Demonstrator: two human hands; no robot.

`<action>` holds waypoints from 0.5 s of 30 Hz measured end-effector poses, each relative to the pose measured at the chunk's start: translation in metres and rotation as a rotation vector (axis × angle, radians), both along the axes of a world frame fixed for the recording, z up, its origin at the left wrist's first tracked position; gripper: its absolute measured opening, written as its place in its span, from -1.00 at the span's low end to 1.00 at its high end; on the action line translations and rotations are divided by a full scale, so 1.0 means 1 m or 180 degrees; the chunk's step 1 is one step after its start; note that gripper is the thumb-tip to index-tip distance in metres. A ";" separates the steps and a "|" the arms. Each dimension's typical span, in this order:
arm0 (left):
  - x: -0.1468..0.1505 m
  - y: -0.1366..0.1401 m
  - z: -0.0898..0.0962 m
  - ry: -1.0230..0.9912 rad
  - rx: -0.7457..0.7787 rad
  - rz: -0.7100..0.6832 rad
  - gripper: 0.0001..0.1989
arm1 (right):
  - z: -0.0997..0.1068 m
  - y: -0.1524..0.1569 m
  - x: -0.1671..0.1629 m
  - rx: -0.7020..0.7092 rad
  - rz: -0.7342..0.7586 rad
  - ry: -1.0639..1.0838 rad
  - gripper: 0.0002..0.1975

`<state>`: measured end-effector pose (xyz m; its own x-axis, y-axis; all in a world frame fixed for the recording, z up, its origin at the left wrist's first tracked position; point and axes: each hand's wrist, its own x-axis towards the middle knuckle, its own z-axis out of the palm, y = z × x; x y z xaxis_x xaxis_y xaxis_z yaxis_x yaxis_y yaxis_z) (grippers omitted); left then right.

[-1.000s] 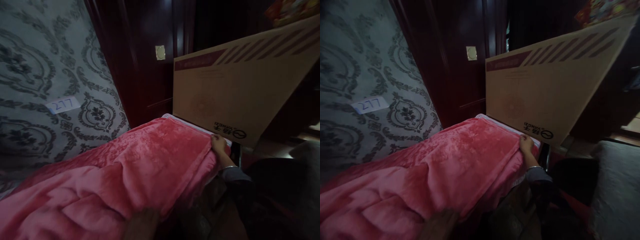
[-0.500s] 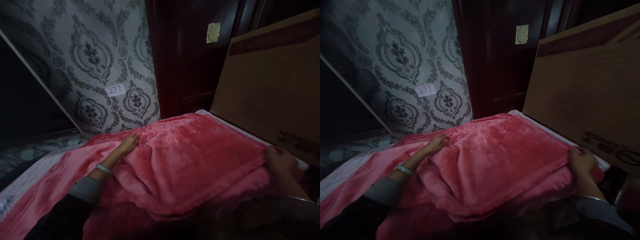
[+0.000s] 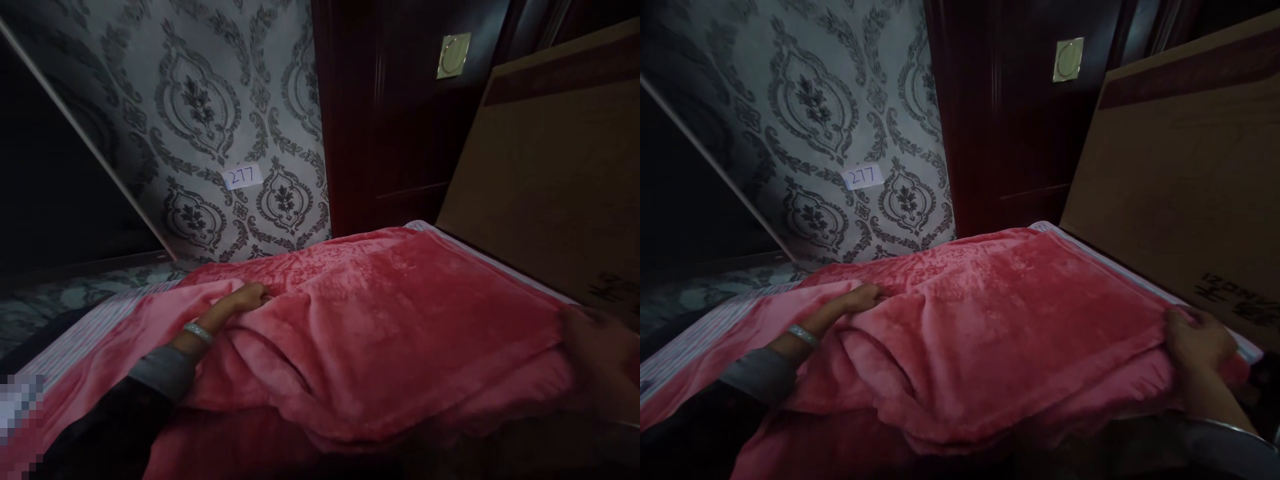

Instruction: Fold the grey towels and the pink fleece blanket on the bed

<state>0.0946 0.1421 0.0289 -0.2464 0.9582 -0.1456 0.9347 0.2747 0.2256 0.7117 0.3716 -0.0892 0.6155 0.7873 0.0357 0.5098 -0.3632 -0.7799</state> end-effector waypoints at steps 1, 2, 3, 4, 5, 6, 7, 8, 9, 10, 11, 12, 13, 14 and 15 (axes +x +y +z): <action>-0.005 -0.005 0.005 0.0085 0.0038 0.0024 -0.76 | 0.000 0.000 0.000 -0.0009 -0.0008 0.0011 -0.46; -0.011 -0.011 0.010 0.0203 0.0107 0.0095 -0.73 | 0.000 -0.001 0.000 -0.0053 -0.0014 0.0008 -0.45; -0.016 -0.016 0.014 0.0339 0.0192 0.0219 -0.70 | 0.000 -0.001 -0.001 -0.0092 -0.0008 -0.0013 -0.44; -0.021 -0.021 0.017 0.0486 0.0274 0.0373 -0.66 | 0.001 -0.002 -0.002 -0.0121 -0.0012 -0.0043 -0.43; -0.026 -0.025 0.020 0.0624 0.0345 0.0540 -0.63 | 0.002 -0.002 -0.002 -0.0126 -0.0021 -0.0082 -0.43; -0.031 -0.028 0.021 0.0743 0.0397 0.0702 -0.61 | 0.004 -0.003 -0.003 -0.0126 -0.0020 -0.0103 -0.44; -0.034 -0.031 0.021 0.0830 0.0427 0.0836 -0.60 | 0.005 -0.003 -0.004 -0.0128 -0.0012 -0.0104 -0.45; -0.036 -0.031 0.020 0.0876 0.0434 0.0921 -0.60 | 0.005 -0.003 -0.005 -0.0137 -0.0014 -0.0101 -0.46; -0.036 -0.030 0.018 0.0883 0.0415 0.0950 -0.62 | 0.006 -0.003 -0.005 -0.0166 -0.0023 -0.0100 -0.47; -0.036 -0.028 0.016 0.0887 0.0395 0.0958 -0.64 | 0.006 -0.003 -0.006 -0.0204 -0.0028 -0.0097 -0.47; -0.034 -0.023 0.013 0.0875 0.0360 0.0939 -0.65 | 0.005 -0.003 -0.006 -0.0208 -0.0022 -0.0107 -0.48; -0.032 -0.017 0.011 0.0843 0.0313 0.0889 -0.66 | 0.005 -0.003 -0.006 -0.0173 -0.0022 -0.0114 -0.47; -0.028 -0.009 0.009 0.0792 0.0254 0.0817 -0.67 | 0.004 -0.003 -0.006 -0.0109 -0.0034 -0.0111 -0.47; -0.024 0.000 0.006 0.0728 0.0190 0.0730 -0.66 | 0.003 -0.003 -0.005 -0.0027 -0.0046 -0.0087 -0.48; -0.019 0.009 0.003 0.0653 0.0127 0.0634 -0.65 | 0.002 -0.003 -0.005 0.0071 -0.0058 -0.0062 -0.49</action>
